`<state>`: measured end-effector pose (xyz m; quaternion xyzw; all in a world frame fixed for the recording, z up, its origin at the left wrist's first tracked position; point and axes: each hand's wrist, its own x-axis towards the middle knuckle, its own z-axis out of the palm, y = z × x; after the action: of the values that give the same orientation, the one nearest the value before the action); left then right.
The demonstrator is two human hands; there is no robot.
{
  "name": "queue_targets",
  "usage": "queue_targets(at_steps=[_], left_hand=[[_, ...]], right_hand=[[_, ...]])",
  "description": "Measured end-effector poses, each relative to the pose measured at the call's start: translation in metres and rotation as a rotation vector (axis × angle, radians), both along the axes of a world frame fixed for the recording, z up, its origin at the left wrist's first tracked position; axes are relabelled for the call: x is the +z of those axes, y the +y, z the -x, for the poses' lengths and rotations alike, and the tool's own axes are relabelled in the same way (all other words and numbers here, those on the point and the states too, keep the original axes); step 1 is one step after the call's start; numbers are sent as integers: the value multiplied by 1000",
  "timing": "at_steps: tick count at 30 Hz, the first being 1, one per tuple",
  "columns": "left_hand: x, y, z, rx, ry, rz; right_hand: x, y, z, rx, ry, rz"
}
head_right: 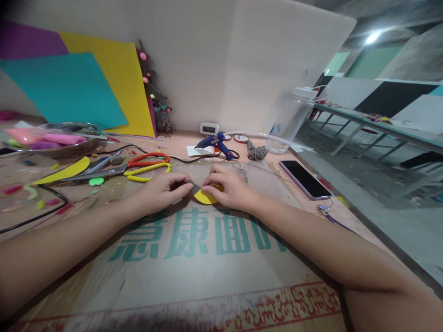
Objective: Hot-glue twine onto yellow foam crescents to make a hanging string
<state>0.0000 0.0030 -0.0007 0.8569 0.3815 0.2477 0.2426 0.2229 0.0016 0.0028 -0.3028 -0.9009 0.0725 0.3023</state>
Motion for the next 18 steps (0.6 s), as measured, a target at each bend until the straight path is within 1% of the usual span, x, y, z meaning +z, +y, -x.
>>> queue_targets(at_steps=[8,13,15,18], left_hand=[[-2,0,0,11,-28,-13],[-6,-1,0,50,-210,84],[-8,-2,0,32,-252,87],[-9,-3,0,-17,-243,42]], right_hand=[[-3,0,0,-7,11,-35],[-2,1,0,-44,39,-60],[-2,2,1,-51,38,-62],[-3,2,1,-57,36,-54]])
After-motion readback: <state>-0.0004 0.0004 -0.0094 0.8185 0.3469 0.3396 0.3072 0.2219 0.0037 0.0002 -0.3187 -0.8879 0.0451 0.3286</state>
